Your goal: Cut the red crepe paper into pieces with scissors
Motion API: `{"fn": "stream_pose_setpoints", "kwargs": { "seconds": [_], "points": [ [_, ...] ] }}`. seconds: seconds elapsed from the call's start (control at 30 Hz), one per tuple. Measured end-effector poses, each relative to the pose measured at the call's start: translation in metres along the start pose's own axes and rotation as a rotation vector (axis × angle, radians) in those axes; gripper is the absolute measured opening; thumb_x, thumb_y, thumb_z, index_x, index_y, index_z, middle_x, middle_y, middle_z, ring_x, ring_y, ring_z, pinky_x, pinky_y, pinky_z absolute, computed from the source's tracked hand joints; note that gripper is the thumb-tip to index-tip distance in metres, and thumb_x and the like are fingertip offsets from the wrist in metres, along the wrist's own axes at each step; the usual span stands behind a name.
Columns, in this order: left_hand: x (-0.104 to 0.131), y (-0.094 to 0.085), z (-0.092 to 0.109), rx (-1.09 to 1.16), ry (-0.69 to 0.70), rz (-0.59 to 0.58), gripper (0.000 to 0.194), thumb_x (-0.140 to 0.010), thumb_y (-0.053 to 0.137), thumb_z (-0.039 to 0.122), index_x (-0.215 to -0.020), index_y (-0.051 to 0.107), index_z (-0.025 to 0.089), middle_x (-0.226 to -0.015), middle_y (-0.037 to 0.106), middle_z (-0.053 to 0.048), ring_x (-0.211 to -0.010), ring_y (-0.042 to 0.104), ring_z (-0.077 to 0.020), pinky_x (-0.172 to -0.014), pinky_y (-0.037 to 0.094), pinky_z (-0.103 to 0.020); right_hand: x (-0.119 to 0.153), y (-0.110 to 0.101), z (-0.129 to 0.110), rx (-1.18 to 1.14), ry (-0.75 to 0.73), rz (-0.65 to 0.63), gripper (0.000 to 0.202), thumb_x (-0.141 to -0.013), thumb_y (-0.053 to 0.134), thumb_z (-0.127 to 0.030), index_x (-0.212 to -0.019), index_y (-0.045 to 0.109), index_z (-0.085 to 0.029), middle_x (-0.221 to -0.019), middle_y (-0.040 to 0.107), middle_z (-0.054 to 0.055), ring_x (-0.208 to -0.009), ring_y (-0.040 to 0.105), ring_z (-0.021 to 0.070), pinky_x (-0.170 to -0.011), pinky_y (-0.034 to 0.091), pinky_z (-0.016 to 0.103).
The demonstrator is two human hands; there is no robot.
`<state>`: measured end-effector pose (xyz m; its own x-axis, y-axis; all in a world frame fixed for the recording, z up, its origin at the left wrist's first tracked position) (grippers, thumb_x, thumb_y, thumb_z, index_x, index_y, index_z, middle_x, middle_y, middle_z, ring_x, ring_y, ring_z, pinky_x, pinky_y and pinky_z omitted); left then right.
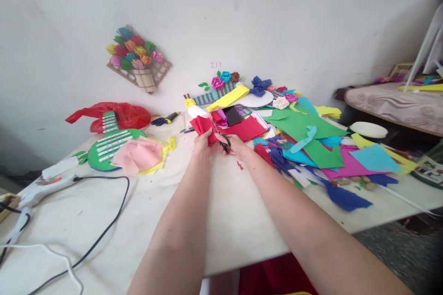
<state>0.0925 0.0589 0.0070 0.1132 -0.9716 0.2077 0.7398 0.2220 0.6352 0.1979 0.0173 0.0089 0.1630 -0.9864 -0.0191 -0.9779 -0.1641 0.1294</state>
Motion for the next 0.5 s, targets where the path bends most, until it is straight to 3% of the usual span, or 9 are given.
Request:
{"fn": "stream_pose_setpoints", "kwargs": {
  "seconds": [0.5],
  "points": [
    [-0.011,-0.005,-0.003,-0.025,0.028,0.034,0.014,-0.067,0.065,0.006,-0.078,0.058,0.011,-0.063,0.064,-0.004,-0.053,0.062,-0.0161,-0.057,0.053,-0.030,-0.006,0.002,0.004,0.004,-0.043,0.045,0.046,-0.059,0.071,-0.058,-0.060,0.050,-0.017,-0.044,0.046,-0.005,-0.034,0.041,0.0051,-0.034,0.033,0.018]
  ]
}}
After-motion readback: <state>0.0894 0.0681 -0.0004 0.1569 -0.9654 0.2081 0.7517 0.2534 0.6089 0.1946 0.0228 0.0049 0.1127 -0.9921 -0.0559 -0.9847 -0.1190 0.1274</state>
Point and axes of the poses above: each hand's wrist, its own x-axis away from the middle knuckle, its own y-axis out of the palm, z = x × y, the point moved 4 cm from there along -x, towards the middle knuckle
